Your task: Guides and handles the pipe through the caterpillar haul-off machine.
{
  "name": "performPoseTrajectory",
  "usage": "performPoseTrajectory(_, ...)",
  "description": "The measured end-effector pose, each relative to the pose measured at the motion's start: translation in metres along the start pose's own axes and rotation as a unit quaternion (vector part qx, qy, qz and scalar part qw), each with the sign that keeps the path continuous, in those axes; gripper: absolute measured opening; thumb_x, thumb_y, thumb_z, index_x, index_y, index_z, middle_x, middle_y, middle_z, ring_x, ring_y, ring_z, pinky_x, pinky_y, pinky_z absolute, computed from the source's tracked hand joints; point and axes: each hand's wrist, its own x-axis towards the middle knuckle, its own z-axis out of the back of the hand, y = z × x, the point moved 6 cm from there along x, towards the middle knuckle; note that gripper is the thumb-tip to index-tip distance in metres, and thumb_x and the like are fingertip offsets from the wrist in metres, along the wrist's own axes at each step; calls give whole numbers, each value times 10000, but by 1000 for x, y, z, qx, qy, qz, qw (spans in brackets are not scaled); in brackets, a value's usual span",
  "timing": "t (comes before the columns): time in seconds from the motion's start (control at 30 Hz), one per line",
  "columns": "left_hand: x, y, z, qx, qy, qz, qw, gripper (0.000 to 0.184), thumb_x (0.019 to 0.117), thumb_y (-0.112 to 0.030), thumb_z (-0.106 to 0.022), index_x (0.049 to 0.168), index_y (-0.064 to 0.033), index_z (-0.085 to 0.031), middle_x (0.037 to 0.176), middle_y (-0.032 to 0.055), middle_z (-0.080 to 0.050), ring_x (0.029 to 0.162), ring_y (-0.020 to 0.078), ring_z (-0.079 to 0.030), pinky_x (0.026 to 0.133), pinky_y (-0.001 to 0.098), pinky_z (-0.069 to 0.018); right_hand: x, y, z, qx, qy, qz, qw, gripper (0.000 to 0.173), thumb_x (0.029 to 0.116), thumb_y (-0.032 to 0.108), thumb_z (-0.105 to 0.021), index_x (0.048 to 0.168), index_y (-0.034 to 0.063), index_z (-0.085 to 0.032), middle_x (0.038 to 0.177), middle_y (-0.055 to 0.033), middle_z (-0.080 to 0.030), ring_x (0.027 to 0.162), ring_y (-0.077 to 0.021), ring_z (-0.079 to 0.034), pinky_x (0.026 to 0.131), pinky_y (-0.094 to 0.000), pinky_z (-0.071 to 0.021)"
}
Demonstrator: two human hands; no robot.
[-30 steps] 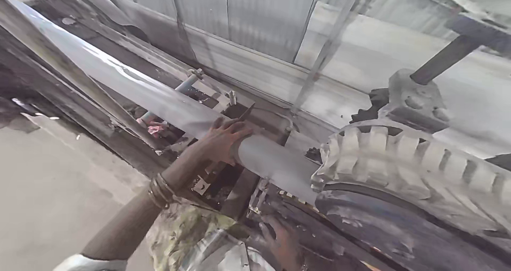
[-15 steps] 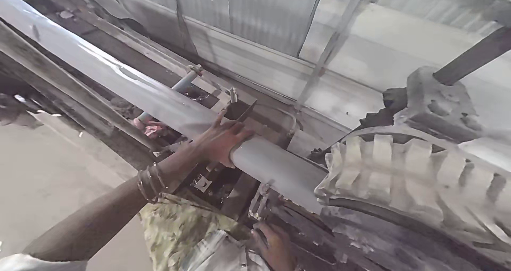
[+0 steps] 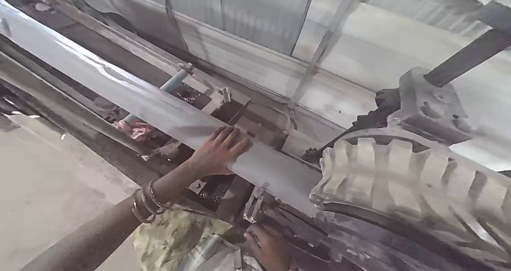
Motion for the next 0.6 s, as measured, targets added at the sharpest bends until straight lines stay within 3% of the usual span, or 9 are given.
performPoseTrajectory(0.1, 10, 7, 2, -46, 70, 26, 996, 969, 570, -520, -925, 1399, -130, -610, 1397, 285, -573, 1327, 491, -523, 1111, 642, -381, 0, 2, 0, -6, 5, -4, 1000, 194, 925, 172, -675, 950, 3, -768, 843, -149, -757, 766, -320, -756, 686, -507, -611)
performPoseTrajectory(0.17, 21, 12, 0, -70, 157, 52, 984, 1091, 512, -549, -967, 1465, -205, -561, 1466, 239, -538, 1384, 459, -477, 1151, 654, -326, -2, 4, 0, 5, 26, -21, 999, 200, 946, 164, -663, 974, -6, -766, 878, -169, -757, 812, -341, -754, 730, -523, -605)
performPoseTrajectory(0.27, 32, 13, -2, -80, 258, 85, 959, 1154, 541, -549, -978, 1533, -230, -482, 1487, 220, -508, 1413, 432, -436, 1180, 642, -275, -3, 4, -2, 8, 27, -22, 999, 197, 944, 164, -666, 964, -6, -762, 867, -165, -754, 802, -332, -754, 728, -513, -608)
performPoseTrajectory(0.33, 30, 12, -3, -69, 227, 75, 969, 1116, 534, -578, -963, 1495, -215, -529, 1443, 217, -554, 1367, 429, -490, 1164, 635, -311, -2, 6, -3, 6, 19, -16, 1000, 194, 938, 161, -670, 954, -7, -765, 857, -167, -752, 788, -332, -753, 717, -509, -610)
performPoseTrajectory(0.43, 28, 11, -4, -57, 196, 52, 978, 1101, 539, -632, -931, 1479, -207, -546, 1397, 228, -587, 1325, 442, -530, 1150, 680, -287, -3, 7, -5, 10, 1, -8, 1000, 184, 921, 158, -681, 926, -7, -762, 821, -164, -745, 750, -325, -749, 684, -494, -608)
performPoseTrajectory(0.53, 29, 9, -4, -91, 203, 55, 973, 1079, 575, -619, -929, 1487, -198, -536, 1433, 230, -563, 1373, 439, -485, 1188, 671, -230, -4, 9, -5, 20, -1, -17, 1000, 180, 921, 142, -679, 921, -19, -760, 814, -170, -743, 747, -324, -745, 703, -497, -601)
performPoseTrajectory(0.6, 30, 7, 0, -94, 189, 32, 977, 1057, 605, -650, -894, 1478, -172, -538, 1403, 221, -590, 1346, 427, -518, 1164, 646, -310, -4, 15, -3, 23, 25, -38, 999, 199, 948, 146, -665, 970, -24, -765, 883, -182, -756, 822, -337, -752, 778, -513, -604)
